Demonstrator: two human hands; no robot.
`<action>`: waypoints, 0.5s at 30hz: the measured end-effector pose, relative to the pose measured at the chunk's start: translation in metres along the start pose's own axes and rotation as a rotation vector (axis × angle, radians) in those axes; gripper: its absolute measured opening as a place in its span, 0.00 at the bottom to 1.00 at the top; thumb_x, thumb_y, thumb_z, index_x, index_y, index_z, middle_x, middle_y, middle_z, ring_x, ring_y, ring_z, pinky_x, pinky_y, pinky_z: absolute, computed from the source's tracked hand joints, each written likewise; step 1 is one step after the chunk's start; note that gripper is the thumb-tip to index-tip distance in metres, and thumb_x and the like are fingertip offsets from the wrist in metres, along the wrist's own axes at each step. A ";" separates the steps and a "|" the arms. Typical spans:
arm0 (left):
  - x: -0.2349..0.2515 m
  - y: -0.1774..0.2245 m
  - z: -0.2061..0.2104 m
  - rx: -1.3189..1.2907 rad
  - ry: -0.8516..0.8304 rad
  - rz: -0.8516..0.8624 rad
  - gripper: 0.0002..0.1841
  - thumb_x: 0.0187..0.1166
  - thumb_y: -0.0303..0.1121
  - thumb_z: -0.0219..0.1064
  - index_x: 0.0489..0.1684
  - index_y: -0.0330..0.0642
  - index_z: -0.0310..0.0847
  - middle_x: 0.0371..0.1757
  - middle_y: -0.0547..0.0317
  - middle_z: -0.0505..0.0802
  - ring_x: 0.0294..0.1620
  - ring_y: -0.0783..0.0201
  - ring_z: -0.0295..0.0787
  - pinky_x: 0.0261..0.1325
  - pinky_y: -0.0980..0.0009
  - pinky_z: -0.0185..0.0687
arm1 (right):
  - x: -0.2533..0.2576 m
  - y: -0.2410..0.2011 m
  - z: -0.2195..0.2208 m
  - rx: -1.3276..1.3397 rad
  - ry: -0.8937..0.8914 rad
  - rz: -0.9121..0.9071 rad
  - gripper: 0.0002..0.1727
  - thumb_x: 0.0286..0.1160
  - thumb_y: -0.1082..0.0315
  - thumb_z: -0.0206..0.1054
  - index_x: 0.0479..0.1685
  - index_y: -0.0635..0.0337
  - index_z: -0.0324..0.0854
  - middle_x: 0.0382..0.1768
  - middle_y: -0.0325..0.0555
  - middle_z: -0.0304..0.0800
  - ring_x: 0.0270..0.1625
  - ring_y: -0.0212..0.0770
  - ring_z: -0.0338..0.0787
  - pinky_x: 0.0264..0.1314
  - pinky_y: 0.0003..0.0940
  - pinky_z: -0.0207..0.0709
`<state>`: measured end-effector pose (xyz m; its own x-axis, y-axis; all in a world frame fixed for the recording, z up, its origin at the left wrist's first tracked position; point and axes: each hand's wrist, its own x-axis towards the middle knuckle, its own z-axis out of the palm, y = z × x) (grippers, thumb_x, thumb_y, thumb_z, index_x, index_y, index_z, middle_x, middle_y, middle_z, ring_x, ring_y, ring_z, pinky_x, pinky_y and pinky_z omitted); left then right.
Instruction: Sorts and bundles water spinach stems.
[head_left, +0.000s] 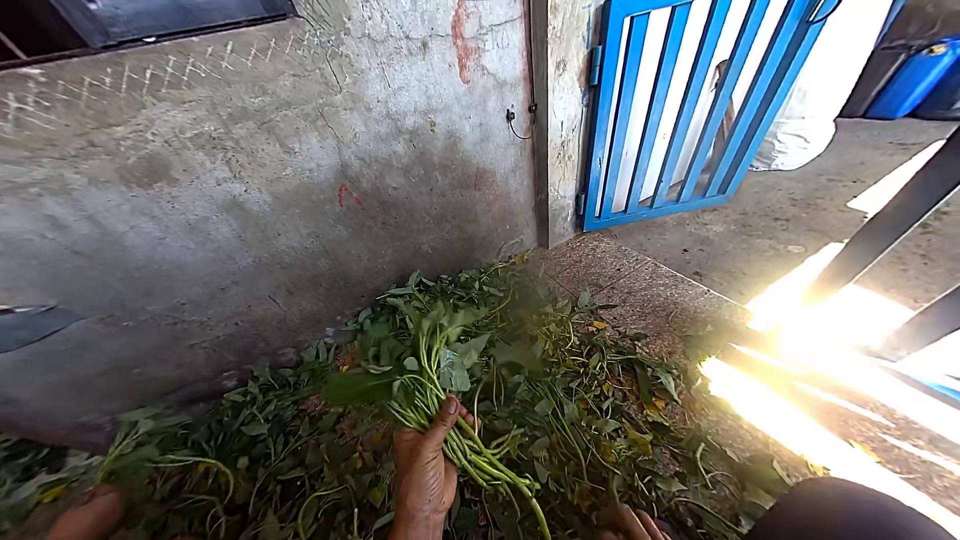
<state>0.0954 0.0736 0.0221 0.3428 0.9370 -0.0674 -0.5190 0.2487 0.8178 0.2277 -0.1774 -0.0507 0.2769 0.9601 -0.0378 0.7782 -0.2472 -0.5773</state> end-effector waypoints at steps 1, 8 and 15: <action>0.000 -0.003 0.000 0.020 -0.004 -0.005 0.07 0.77 0.17 0.64 0.49 0.25 0.76 0.31 0.41 0.91 0.28 0.51 0.93 0.38 0.53 0.96 | 0.009 -0.008 -0.004 0.080 0.070 -0.008 0.20 0.88 0.54 0.58 0.55 0.62 0.87 0.59 0.63 0.87 0.63 0.64 0.87 0.61 0.60 0.83; -0.010 -0.011 0.007 0.083 0.036 -0.167 0.11 0.73 0.13 0.68 0.50 0.23 0.76 0.33 0.39 0.93 0.29 0.50 0.95 0.38 0.54 0.96 | 0.051 -0.063 0.009 1.020 0.094 0.199 0.16 0.86 0.63 0.62 0.58 0.70 0.77 0.37 0.49 0.87 0.37 0.39 0.88 0.44 0.39 0.84; -0.007 -0.005 0.005 0.061 0.101 -0.285 0.07 0.79 0.16 0.66 0.49 0.24 0.78 0.35 0.37 0.93 0.31 0.47 0.95 0.39 0.51 0.96 | 0.073 -0.056 0.020 1.758 -0.049 0.729 0.14 0.92 0.59 0.55 0.41 0.57 0.80 0.23 0.38 0.79 0.20 0.32 0.78 0.25 0.28 0.79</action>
<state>0.0992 0.0646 0.0213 0.3867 0.8521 -0.3528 -0.3637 0.4925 0.7907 0.1931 -0.0914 -0.0379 0.2016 0.7554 -0.6235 -0.8470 -0.1852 -0.4983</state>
